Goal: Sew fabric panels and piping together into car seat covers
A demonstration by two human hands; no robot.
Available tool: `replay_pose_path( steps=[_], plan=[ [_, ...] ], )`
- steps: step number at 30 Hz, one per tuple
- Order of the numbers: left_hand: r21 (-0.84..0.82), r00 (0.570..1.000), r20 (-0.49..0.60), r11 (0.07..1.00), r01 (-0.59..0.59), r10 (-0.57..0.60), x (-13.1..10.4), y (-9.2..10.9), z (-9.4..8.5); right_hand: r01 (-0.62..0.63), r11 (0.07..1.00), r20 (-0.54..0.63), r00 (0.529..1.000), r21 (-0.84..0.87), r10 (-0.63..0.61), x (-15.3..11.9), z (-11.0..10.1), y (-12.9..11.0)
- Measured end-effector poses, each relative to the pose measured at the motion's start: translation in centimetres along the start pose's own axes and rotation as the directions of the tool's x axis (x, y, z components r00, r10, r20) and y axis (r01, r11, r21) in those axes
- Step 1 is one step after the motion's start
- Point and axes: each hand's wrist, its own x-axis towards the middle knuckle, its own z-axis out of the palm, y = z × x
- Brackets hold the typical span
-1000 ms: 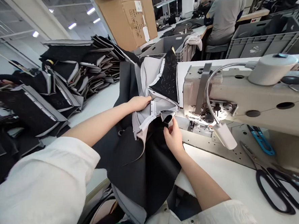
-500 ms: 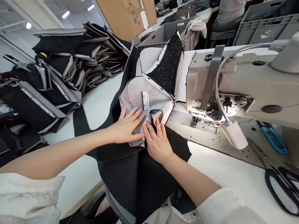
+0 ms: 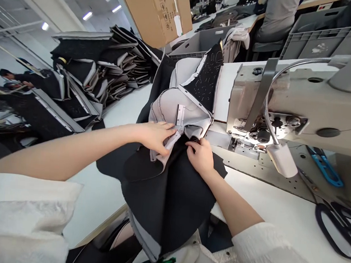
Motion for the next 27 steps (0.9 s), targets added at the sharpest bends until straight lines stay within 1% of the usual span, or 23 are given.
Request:
replay_pose_path(
  steps=[2, 4, 5, 7, 9, 11, 14, 16, 17, 19, 21, 22, 23, 24, 25, 26, 27],
  plan=[
    [0.040, 0.997, 0.064, 0.999, 0.038, -0.040, 0.4, -0.9, -0.8, -0.013, 0.997, -0.052, 0.999, 0.074, 0.016, 0.8, -0.2, 0.1],
    [0.057, 0.990, 0.074, 0.992, 0.114, -0.118, 0.6, -2.2, -1.4, -0.014, 0.995, -0.138, 0.990, 0.099, 0.027, 1.7, -0.4, -0.5],
    [0.046, 0.986, 0.072, 0.988, 0.148, -0.151, 0.6, -2.8, -1.5, 0.002, 0.994, -0.176, 0.984, 0.110, 0.017, 2.2, -0.3, -1.0],
    [-0.001, 0.980, 0.068, 0.982, 0.190, -0.189, 0.3, -3.4, -1.3, 0.077, 0.992, -0.210, 0.976, 0.098, -0.054, 3.2, 0.1, -2.0],
    [-0.033, 0.976, 0.070, 0.977, 0.208, -0.206, 0.0, -3.2, -1.0, 0.166, 0.985, -0.194, 0.969, 0.037, -0.156, 4.0, 0.9, -2.7],
    [-0.029, 0.968, 0.028, 0.967, 0.252, -0.251, -0.1, -2.3, -0.6, 0.203, 0.979, -0.181, 0.962, -0.024, -0.204, 4.3, 1.7, -2.8],
    [-0.001, 0.957, -0.057, 0.959, 0.284, -0.283, 0.5, -1.1, -0.4, 0.189, 0.981, -0.223, 0.956, -0.037, -0.192, 4.3, 2.3, -1.9],
    [0.028, 0.964, -0.069, 0.965, 0.261, -0.258, 1.2, -0.9, -0.8, 0.178, 0.984, -0.256, 0.950, -0.019, -0.176, 4.1, 2.0, -1.3],
    [0.040, 0.967, -0.065, 0.967, 0.251, -0.248, 1.5, -1.1, -1.1, 0.180, 0.984, -0.253, 0.952, -0.001, -0.174, 4.1, 1.8, -1.1],
    [0.105, 0.969, -0.089, 0.966, 0.238, -0.229, 1.9, -1.8, -2.0, 0.188, 0.980, -0.189, 0.966, 0.061, -0.174, 4.2, 1.1, -1.1],
    [0.203, 0.967, -0.152, 0.952, 0.231, -0.202, 1.9, -2.8, -2.9, 0.178, 0.971, -0.082, 0.983, 0.159, -0.166, 4.6, 0.5, -1.1],
    [0.245, 0.967, -0.190, 0.946, 0.212, -0.167, 1.8, -3.4, -3.3, 0.154, 0.962, -0.029, 0.988, 0.227, -0.151, 5.0, 0.2, -1.0],
    [0.273, 0.971, -0.217, 0.948, 0.163, -0.105, 1.5, -4.1, -3.5, 0.097, 0.942, 0.033, 0.993, 0.321, -0.113, 5.3, 0.0, -0.8],
    [0.279, 0.973, -0.228, 0.956, 0.086, -0.021, 1.3, -4.8, -3.5, 0.010, 0.905, 0.110, 0.992, 0.425, -0.063, 5.6, -0.3, -0.5],
    [0.259, 0.969, -0.236, 0.966, -0.006, 0.069, 1.0, -5.6, -3.4, -0.095, 0.849, 0.200, 0.980, 0.519, -0.012, 5.9, -0.6, -0.1],
    [0.224, 0.957, -0.247, 0.970, -0.095, 0.151, 0.7, -6.4, -3.0, -0.203, 0.784, 0.296, 0.955, 0.587, 0.026, 6.1, -0.8, 0.3],
    [0.168, 0.941, -0.270, 0.973, -0.161, 0.202, 0.6, -7.2, -2.5, -0.298, 0.722, 0.383, 0.922, 0.624, 0.050, 6.2, -1.0, 0.7]
  ],
)
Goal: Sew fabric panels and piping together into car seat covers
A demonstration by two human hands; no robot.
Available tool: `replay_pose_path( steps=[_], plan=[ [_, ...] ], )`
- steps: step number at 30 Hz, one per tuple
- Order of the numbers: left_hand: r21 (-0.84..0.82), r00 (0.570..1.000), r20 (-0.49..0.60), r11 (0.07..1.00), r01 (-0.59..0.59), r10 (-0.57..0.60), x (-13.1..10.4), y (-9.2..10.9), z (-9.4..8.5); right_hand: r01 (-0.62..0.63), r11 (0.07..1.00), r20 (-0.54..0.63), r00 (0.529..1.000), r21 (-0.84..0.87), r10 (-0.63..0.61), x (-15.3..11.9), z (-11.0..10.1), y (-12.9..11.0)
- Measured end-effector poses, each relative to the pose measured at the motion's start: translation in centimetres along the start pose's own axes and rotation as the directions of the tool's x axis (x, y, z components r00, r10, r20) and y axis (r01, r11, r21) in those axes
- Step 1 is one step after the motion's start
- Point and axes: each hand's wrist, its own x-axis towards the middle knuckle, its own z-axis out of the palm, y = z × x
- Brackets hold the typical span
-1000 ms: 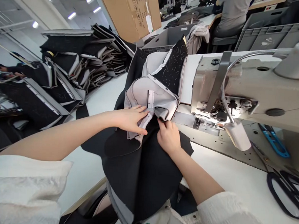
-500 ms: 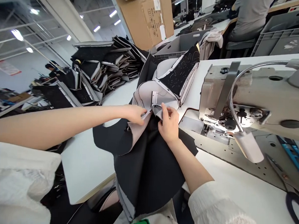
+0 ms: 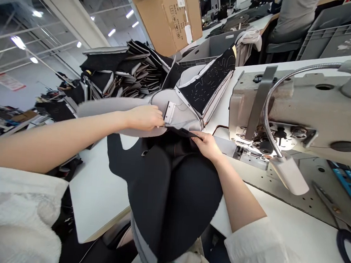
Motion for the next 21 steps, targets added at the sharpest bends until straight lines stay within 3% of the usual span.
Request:
replay_pose_path(
  steps=[1, 4, 6, 9, 11, 14, 16, 17, 18, 19, 21],
  plan=[
    [-0.081, 0.999, -0.033, 0.997, -0.005, 0.002, -0.4, -0.6, 0.8, -0.063, 0.996, 0.044, 0.997, 0.059, 0.060, 0.0, -0.2, 0.2],
    [-0.258, 0.981, -0.111, 0.958, 0.123, -0.156, -1.2, -1.6, 4.4, -0.149, 0.980, 0.087, 0.987, 0.133, 0.139, -0.3, 0.0, 0.8],
    [-0.223, 0.958, -0.206, 0.963, 0.150, -0.197, -1.5, -1.4, 7.0, -0.173, 0.970, 0.044, 0.985, 0.172, 0.168, -0.4, 0.7, 1.1],
    [-0.033, 0.911, -0.400, 0.995, 0.089, -0.095, -2.1, -0.1, 9.4, -0.159, 0.969, -0.123, 0.975, 0.188, 0.184, 0.0, 1.1, 1.7],
    [0.063, 0.908, -0.419, 0.998, 0.025, 0.004, -2.6, 0.8, 9.6, -0.135, 0.979, -0.258, 0.951, 0.153, 0.171, 0.4, 1.0, 2.1],
    [0.166, 0.944, -0.318, 0.985, -0.039, 0.091, -2.8, 1.6, 8.8, -0.096, 0.994, -0.457, 0.883, 0.052, 0.109, 0.3, 0.5, 2.3],
    [0.225, 0.962, -0.253, 0.973, -0.041, 0.099, -2.2, 1.7, 8.3, -0.009, 0.981, -0.556, 0.825, -0.193, -0.102, -0.6, 0.4, 2.0],
    [0.252, 0.967, -0.235, 0.967, -0.035, 0.097, -1.7, 1.7, 8.1, 0.056, 0.920, -0.524, 0.808, -0.387, -0.270, -1.4, 0.4, 1.7],
    [0.276, 0.970, -0.226, 0.961, -0.028, 0.093, -1.2, 1.6, 8.1, 0.140, 0.796, -0.397, 0.807, -0.589, -0.436, -2.2, 0.5, 1.4],
    [0.292, 0.970, -0.225, 0.956, -0.024, 0.093, -0.7, 1.5, 8.1, 0.243, 0.615, -0.184, 0.816, -0.751, -0.548, -3.2, 0.6, 1.1],
    [0.296, 0.964, -0.247, 0.955, -0.023, 0.100, 0.2, 1.0, 8.2, 0.420, 0.285, 0.226, 0.821, -0.862, -0.525, -4.9, 0.9, 0.4]
  ],
)
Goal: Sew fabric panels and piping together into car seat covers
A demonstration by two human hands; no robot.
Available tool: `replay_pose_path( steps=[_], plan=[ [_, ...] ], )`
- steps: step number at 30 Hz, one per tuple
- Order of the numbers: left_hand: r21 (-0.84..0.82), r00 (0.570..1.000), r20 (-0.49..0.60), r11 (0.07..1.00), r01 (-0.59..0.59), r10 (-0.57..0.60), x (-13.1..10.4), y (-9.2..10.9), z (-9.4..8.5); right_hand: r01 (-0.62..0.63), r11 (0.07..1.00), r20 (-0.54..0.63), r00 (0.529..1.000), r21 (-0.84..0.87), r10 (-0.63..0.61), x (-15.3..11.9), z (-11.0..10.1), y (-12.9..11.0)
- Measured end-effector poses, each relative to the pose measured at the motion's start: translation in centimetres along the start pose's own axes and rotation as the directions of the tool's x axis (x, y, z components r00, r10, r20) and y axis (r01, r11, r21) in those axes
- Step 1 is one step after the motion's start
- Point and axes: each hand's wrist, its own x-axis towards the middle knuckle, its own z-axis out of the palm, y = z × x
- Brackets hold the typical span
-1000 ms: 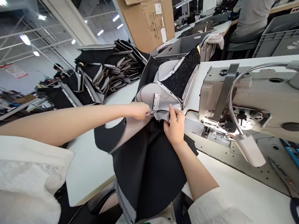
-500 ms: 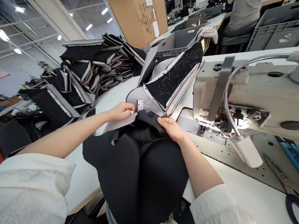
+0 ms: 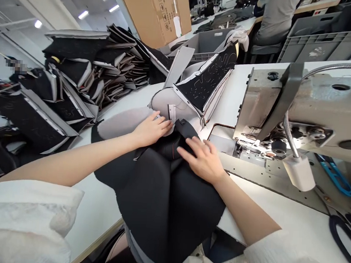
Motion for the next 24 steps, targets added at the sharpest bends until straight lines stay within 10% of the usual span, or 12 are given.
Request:
replay_pose_path(
  steps=[3, 9, 16, 20, 24],
  plan=[
    [-0.057, 0.998, -0.064, 0.998, 0.005, -0.009, 0.3, -1.3, 0.5, 0.058, 0.978, 0.186, 0.982, -0.199, -0.020, -0.7, -0.8, -1.0],
    [-0.324, 0.950, -0.313, 0.942, -0.083, -0.023, -0.4, -2.6, -1.9, -0.263, 0.926, 0.122, 0.945, -0.271, 0.304, 0.5, 0.6, 0.6],
    [-0.692, 0.975, -0.209, 0.692, -0.206, 0.081, 2.8, 5.9, -6.4, -0.373, 0.882, 0.273, 0.851, -0.288, 0.449, 2.9, 1.9, 2.9],
    [-0.864, 0.979, -0.151, 0.500, -0.062, -0.140, 5.1, 10.7, -3.7, -0.452, 0.826, 0.315, 0.772, -0.338, 0.552, 2.2, 0.8, 3.6],
    [-0.882, 0.925, -0.297, 0.439, -0.171, -0.238, 5.3, 13.0, -0.7, -0.276, 0.925, 0.366, 0.859, -0.260, 0.359, -2.3, -3.4, 2.9]
  ],
)
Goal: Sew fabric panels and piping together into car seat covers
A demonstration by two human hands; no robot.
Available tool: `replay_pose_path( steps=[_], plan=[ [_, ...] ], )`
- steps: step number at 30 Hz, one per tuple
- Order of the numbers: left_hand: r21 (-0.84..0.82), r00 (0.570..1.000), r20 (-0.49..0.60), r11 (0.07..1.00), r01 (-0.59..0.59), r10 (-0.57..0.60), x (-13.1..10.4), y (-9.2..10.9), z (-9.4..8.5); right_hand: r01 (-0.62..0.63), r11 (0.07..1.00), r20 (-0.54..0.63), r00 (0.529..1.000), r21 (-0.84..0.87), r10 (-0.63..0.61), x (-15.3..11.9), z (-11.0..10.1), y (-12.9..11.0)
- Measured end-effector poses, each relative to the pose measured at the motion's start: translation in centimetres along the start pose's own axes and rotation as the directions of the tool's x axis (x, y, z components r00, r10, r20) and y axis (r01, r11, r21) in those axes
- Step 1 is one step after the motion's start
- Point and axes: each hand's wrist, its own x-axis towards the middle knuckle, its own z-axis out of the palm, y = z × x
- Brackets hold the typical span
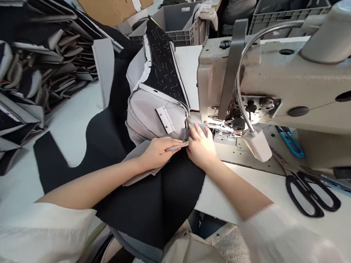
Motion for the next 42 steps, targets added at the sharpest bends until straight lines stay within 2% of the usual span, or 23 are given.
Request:
replay_pose_path(
  steps=[2, 4, 6, 7, 10, 12, 14, 17, 22, 24, 27, 29, 32, 35, 37, 39, 42],
  plan=[
    [0.015, 0.999, 0.001, 0.999, -0.038, 0.038, -0.2, -0.7, 0.4, 0.183, 0.980, 0.035, 0.982, 0.081, -0.187, -3.9, -1.5, 0.4],
    [0.061, 0.998, 0.044, 0.997, -0.055, 0.053, 0.6, -1.7, 0.4, 0.367, 0.899, 0.147, 0.902, 0.238, -0.407, -7.2, -2.8, 0.2],
    [0.129, 0.992, 0.096, 0.988, -0.089, 0.077, 2.3, -2.8, 0.3, 0.416, 0.845, 0.243, 0.829, 0.337, -0.505, -8.7, -3.5, -0.3],
    [0.167, 0.988, 0.126, 0.979, -0.115, 0.095, 3.4, -3.4, 0.2, 0.410, 0.841, 0.270, 0.816, 0.354, -0.512, -8.8, -3.5, -0.6],
    [0.292, 0.963, 0.245, 0.938, -0.188, 0.116, 7.0, -4.8, 0.1, 0.369, 0.876, 0.254, 0.856, 0.310, -0.451, -6.9, -2.5, -1.4],
    [0.373, 0.954, 0.294, 0.912, -0.173, 0.061, 8.7, -5.0, 0.3, 0.354, 0.904, 0.211, 0.890, 0.240, -0.404, -5.0, -1.6, -1.4],
    [0.424, 0.956, 0.292, 0.896, -0.129, -0.001, 9.3, -4.7, 0.4, 0.335, 0.927, 0.177, 0.915, 0.169, -0.363, -3.7, -1.0, -1.0],
    [0.425, 0.950, 0.312, 0.895, -0.131, -0.009, 8.3, -4.3, 0.6, 0.285, 0.953, 0.134, 0.946, 0.100, -0.296, -3.2, -0.5, -0.2],
    [0.416, 0.894, 0.447, 0.888, -0.195, -0.013, 6.5, -3.9, 0.0, 0.261, 0.964, 0.109, 0.958, 0.045, -0.265, -3.6, -0.4, 1.0],
    [0.365, 0.902, 0.431, 0.920, -0.143, -0.031, 6.4, -3.2, 0.0, 0.290, 0.956, 0.113, 0.950, 0.036, -0.292, -3.5, -0.5, 1.5],
    [0.200, 0.938, 0.344, 0.979, -0.026, -0.046, 6.3, -1.7, 0.9, 0.299, 0.952, 0.089, 0.949, 0.063, -0.304, -3.4, -0.6, 2.1],
    [0.112, 0.940, 0.340, 0.994, -0.017, -0.022, 6.4, -0.9, 1.8, 0.292, 0.954, 0.069, 0.952, 0.072, -0.297, -3.7, -0.7, 2.3],
    [0.108, 0.921, 0.381, 0.985, -0.131, 0.081, 6.5, -0.5, 3.1, 0.308, 0.951, 0.052, 0.950, -0.005, -0.308, -4.8, -1.0, 2.0],
    [0.200, 0.900, 0.406, 0.945, -0.258, 0.160, 6.7, -0.4, 3.9, 0.334, 0.936, 0.032, 0.943, -0.116, -0.332, -6.1, -1.3, 1.5],
    [0.275, 0.893, 0.415, 0.912, -0.303, 0.172, 6.6, -0.2, 4.1, 0.351, 0.931, 0.015, 0.936, -0.100, -0.352, -6.8, -1.6, 1.5],
    [0.338, 0.895, 0.413, 0.884, -0.323, 0.169, 6.4, 0.0, 4.2, 0.296, 0.955, -0.030, 0.954, -0.023, -0.297, -7.1, -1.9, 1.9],
    [0.372, 0.895, 0.412, 0.866, -0.335, 0.169, 6.0, 0.3, 4.2, 0.022, 0.999, -0.105, 0.994, 0.040, -0.018, -6.8, -2.0, 2.8]
  ],
)
